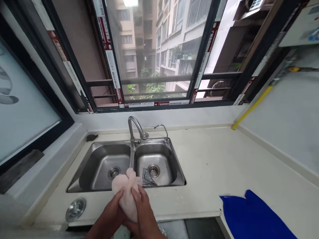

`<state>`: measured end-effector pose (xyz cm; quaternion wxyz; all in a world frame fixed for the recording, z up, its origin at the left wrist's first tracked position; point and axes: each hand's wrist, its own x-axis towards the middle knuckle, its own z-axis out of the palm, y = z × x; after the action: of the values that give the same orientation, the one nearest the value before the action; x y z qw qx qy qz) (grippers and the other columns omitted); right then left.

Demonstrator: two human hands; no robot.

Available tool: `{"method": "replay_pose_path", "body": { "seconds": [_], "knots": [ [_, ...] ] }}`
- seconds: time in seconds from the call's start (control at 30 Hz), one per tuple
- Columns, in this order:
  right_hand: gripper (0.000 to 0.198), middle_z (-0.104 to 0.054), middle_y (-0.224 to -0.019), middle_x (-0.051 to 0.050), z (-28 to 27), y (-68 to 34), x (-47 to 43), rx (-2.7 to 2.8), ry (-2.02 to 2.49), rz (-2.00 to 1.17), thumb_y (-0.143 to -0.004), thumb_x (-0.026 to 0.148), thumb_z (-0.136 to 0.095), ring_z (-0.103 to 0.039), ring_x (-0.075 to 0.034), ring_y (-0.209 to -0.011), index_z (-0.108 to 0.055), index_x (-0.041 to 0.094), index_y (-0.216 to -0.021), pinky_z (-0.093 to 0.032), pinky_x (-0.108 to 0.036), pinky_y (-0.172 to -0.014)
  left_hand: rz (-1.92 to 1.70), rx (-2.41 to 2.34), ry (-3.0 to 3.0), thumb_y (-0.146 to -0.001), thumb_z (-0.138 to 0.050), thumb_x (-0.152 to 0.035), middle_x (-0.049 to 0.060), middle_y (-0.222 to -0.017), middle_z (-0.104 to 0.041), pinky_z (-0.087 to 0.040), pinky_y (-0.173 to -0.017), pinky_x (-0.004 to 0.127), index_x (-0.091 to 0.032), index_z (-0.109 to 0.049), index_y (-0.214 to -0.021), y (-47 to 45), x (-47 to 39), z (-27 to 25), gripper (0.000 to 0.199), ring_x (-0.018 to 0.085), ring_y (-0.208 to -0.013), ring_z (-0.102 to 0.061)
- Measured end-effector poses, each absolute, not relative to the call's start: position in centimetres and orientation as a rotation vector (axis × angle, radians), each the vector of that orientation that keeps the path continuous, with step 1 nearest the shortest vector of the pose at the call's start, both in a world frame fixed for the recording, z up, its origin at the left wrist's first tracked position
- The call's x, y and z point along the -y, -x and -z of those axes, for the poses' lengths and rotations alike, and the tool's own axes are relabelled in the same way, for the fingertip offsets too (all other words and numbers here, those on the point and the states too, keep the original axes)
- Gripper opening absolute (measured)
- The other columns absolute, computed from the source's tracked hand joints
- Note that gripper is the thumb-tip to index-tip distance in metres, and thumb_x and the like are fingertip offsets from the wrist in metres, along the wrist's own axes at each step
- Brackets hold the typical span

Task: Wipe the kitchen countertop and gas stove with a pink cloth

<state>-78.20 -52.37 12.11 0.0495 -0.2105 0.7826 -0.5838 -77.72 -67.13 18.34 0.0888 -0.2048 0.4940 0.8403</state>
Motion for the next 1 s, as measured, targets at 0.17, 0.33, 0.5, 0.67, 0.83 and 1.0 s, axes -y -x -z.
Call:
{"method": "replay_pose_path", "body": {
  "seconds": [0.17,0.33,0.5,0.67,0.83,1.0],
  "knots": [
    [0.057,-0.064,-0.132,-0.012,-14.5,85.7,53.7,-2.298,0.398,1.979,-0.081,0.04,-0.068,-0.059,-0.029,-0.123,-0.057,0.021,-0.133,-0.044,-0.045,-0.109,-2.321,-1.328,0.32,-0.07,-0.077,-0.053,0.012,-0.114,-0.072,-0.051,-0.095,0.05,-0.022,-0.054,-0.134,83.4,70.8,-17.6,0.075,0.028,-0.096,-0.071],
    [0.052,-0.076,-0.099,-0.006,-17.4,93.7,52.5,-1.912,-0.387,2.297,-0.081,0.058,-0.066,-0.071,-0.024,-0.092,-0.065,0.021,-0.118,-0.058,-0.037,-0.084,-2.165,-1.658,0.288,-0.077,-0.074,-0.049,0.009,-0.111,-0.07,-0.047,-0.086,0.036,-0.024,-0.048,-0.141,89.0,71.8,-18.0,0.074,0.023,-0.097,-0.068],
    [0.05,-0.078,-0.1,-0.006,-17.2,98.2,50.8,-1.226,-0.499,2.568,-0.079,0.064,-0.069,-0.073,-0.022,-0.092,-0.073,0.021,-0.102,-0.06,-0.032,-0.083,-2.176,-1.71,0.553,-0.072,-0.072,-0.054,0.007,-0.108,-0.069,-0.044,-0.078,0.031,-0.021,-0.057,-0.122,90.1,71.9,-15.3,0.062,0.018,-0.09,-0.064],
    [0.056,-0.079,-0.099,-0.008,-15.7,100.5,49.2,-1.214,-0.509,2.435,-0.08,0.07,-0.065,-0.073,-0.027,-0.099,-0.074,0.019,-0.103,-0.059,-0.039,-0.088,-2.167,-1.801,0.741,-0.061,-0.076,-0.056,0.004,-0.09,-0.068,-0.041,-0.07,0.03,-0.019,-0.062,-0.097,91.1,72.2,-13.4,0.053,0.016,-0.074,-0.061],
    [0.058,-0.077,-0.107,-0.011,-16.9,102.5,48.6,-1.58,-0.323,2.316,-0.07,0.053,-0.082,-0.073,-0.029,-0.102,-0.071,0.017,-0.114,-0.059,-0.038,-0.088,-2.328,-1.988,0.668,-0.072,-0.069,-0.051,0.003,-0.091,-0.07,-0.044,-0.081,0.033,-0.021,-0.065,-0.096,95.8,72.1,-17.0,0.039,0.018,-0.082,-0.062],
    [0.059,-0.075,-0.115,-0.011,-20.5,105.1,49.2,-1.994,-0.079,2.157,-0.072,0.055,-0.08,-0.072,-0.028,-0.104,-0.071,0.017,-0.115,-0.058,-0.035,-0.088,-2.453,-2.063,0.374,-0.079,-0.071,-0.046,0.006,-0.109,-0.072,-0.044,-0.101,0.035,-0.022,-0.069,-0.108,99.5,70.7,-23.4,0.038,0.021,-0.107,-0.063]
  ]
}}
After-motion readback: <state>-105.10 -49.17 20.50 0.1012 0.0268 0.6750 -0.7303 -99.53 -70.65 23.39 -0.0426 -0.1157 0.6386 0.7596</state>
